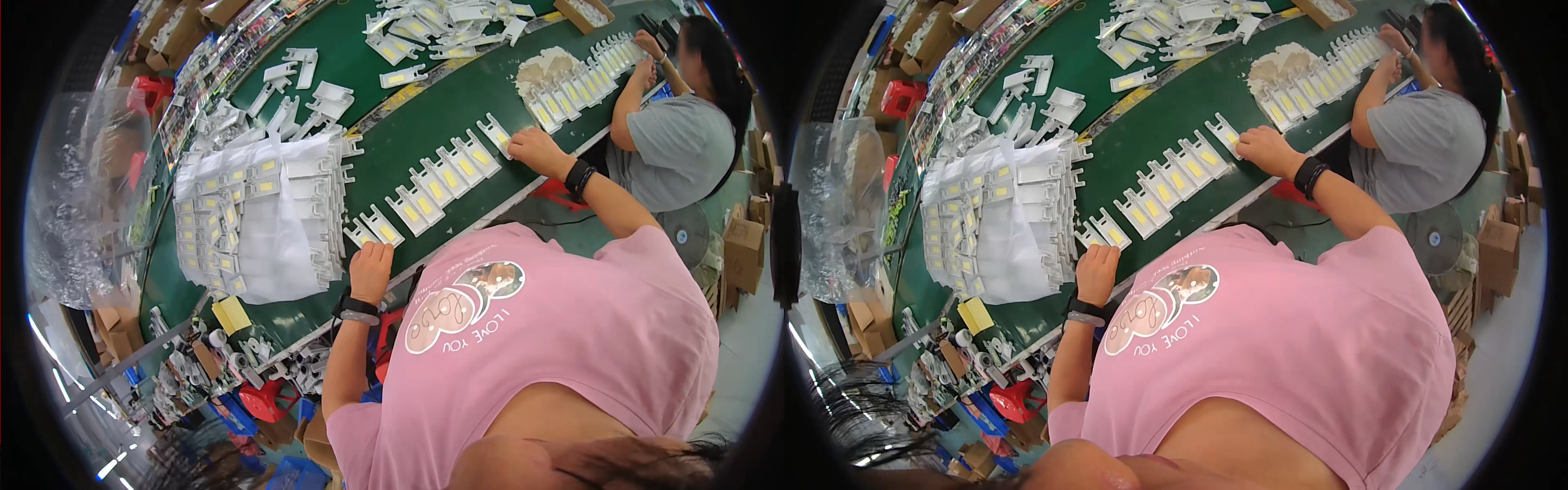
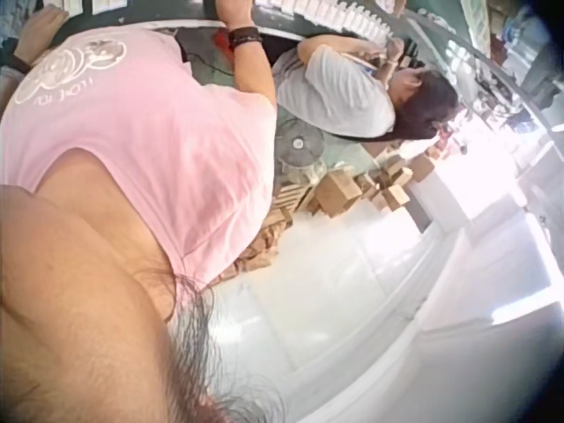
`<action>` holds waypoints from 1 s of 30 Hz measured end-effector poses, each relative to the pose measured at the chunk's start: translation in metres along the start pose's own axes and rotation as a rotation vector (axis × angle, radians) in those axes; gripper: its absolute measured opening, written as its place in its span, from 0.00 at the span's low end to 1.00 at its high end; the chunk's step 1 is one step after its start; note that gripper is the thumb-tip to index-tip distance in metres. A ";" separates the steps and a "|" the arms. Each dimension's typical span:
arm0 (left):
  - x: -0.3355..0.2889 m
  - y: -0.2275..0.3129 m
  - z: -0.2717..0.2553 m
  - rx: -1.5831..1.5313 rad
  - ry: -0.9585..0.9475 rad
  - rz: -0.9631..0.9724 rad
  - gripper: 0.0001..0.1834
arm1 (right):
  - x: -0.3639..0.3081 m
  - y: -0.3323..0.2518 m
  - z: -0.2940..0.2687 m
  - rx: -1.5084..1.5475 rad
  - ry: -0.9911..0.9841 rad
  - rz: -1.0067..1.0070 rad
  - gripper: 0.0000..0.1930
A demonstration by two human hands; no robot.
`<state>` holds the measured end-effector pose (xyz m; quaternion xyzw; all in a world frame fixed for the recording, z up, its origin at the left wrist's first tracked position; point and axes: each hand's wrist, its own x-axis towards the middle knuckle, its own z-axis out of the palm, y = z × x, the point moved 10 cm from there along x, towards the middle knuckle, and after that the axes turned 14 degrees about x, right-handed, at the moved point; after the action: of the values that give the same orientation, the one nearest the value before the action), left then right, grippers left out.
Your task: The person peels adhesive squares from a yellow sheet and applies them to white plastic light housings before pressing small grey components into each housing by hand.
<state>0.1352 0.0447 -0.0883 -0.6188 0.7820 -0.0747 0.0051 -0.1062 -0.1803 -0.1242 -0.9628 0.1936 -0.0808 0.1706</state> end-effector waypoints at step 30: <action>-0.027 -0.058 -0.041 -0.708 -0.060 -0.829 0.20 | 0.035 0.003 -0.037 0.461 -0.088 0.383 0.15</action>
<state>0.1935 0.0629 -0.0431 -0.8409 0.4496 0.2148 -0.2111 -0.0837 -0.2077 -0.0882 -0.8472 0.3407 -0.0473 0.4048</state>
